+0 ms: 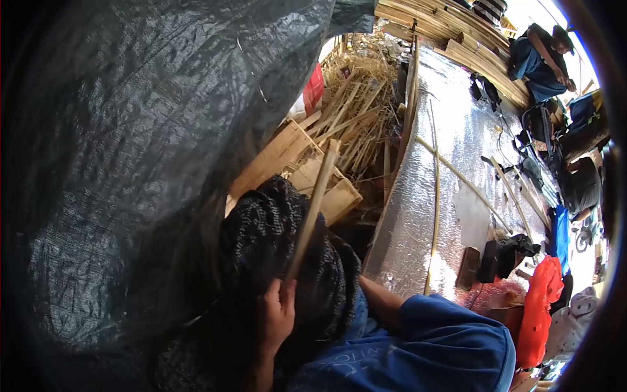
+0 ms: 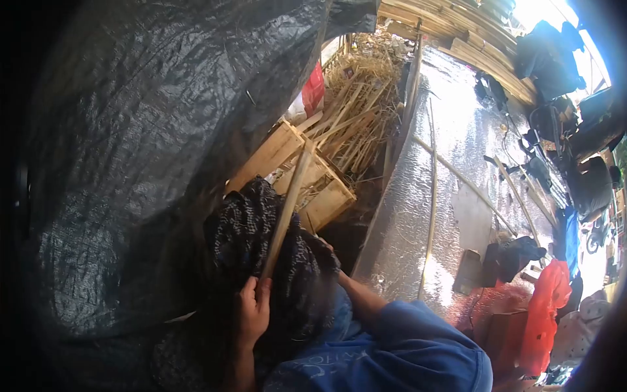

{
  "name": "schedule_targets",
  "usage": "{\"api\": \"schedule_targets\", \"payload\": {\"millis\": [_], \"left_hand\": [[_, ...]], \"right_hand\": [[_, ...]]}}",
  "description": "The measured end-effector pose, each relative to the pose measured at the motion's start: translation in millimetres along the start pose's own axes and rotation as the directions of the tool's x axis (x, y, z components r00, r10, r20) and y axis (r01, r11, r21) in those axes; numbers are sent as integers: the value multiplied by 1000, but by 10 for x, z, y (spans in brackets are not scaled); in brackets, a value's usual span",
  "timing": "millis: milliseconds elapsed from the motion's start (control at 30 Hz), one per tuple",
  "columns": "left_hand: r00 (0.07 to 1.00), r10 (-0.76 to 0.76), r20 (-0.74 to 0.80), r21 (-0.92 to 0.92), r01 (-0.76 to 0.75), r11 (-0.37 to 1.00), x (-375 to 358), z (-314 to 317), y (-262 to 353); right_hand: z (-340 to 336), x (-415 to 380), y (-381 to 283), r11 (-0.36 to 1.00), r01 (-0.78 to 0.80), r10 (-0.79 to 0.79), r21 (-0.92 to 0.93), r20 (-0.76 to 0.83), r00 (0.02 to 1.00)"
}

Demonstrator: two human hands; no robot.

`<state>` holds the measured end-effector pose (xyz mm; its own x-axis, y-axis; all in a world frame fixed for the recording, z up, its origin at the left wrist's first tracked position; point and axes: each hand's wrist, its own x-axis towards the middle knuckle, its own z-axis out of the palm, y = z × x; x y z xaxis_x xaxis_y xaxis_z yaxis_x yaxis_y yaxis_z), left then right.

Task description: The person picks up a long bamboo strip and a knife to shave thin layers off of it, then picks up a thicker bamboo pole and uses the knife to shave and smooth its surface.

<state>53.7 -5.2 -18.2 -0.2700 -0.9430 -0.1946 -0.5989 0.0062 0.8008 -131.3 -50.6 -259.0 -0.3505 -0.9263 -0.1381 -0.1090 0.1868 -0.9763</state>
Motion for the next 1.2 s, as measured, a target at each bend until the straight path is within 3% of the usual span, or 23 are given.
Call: {"api": "schedule_targets", "payload": {"millis": [33, 67, 100, 133, 200, 267, 333, 367, 433, 500, 567, 833, 1133, 1200], "left_hand": [[1000, -1, -18, -14, 0, 1000, -16, -17, 71], [1000, -10, -20, -16, 10, 1000, 13, -37, 60], [1000, 1, -18, -9, -1, 1000, 9, -33, 51], [1000, 14, -9, -6, -14, 1000, -21, -14, 34], [999, 38, -22, -55, -39, 998, -7, 12, -33], [1000, 22, 7, -17, -22, 1000, 15, -17, -9], [999, 33, -5, -14, -33, 999, 19, -19, 13], [999, 45, -15, -9, -45, 999, 15, -13, 20], [999, 45, -18, -13, -46, 999, 11, 9, -26], [998, 52, -20, -10, -52, 999, 16, 1, -26], [998, -47, 41, -22, 48, 999, 4, -32, 15], [999, 34, 0, -21, -34, 999, 9, 9, -62], [1000, 29, -1, 6, -29, 1000, 25, -5, -17], [1000, 27, 11, 8, -27, 1000, 16, 8, -22]], "right_hand": [[-93, -278, -545, 966, 43, -34, 256, -39, 999], [-160, -185, -433, 966, 36, -29, 254, -31, 999], [-282, -55, -234, 999, -33, 27, -39, -155, 988], [-411, 37, -134, 936, -136, 39, -324, -288, 957], [-604, 294, -709, 959, -8, -110, -284, -398, 911], [-779, 619, -969, 987, 135, -157, -81, -419, 894], [-804, 638, -1584, 916, 196, -91, 351, -294, 951], [-797, 646, -1751, 916, 195, -92, 350, -290, 952], [-764, 656, -1932, 723, 153, -150, 673, -63, 987], [-688, 644, -1936, 738, 119, -118, 664, -47, 992], [-626, 609, -1873, 746, 107, -106, 657, -41, 994], [-685, 436, -1907, 804, 91, -40, 588, -100, 994], [-571, 465, -1855, 820, 133, -137, 556, -36, 990], [-563, 412, -1829, 795, 171, -104, 582, -146, 984]]}}
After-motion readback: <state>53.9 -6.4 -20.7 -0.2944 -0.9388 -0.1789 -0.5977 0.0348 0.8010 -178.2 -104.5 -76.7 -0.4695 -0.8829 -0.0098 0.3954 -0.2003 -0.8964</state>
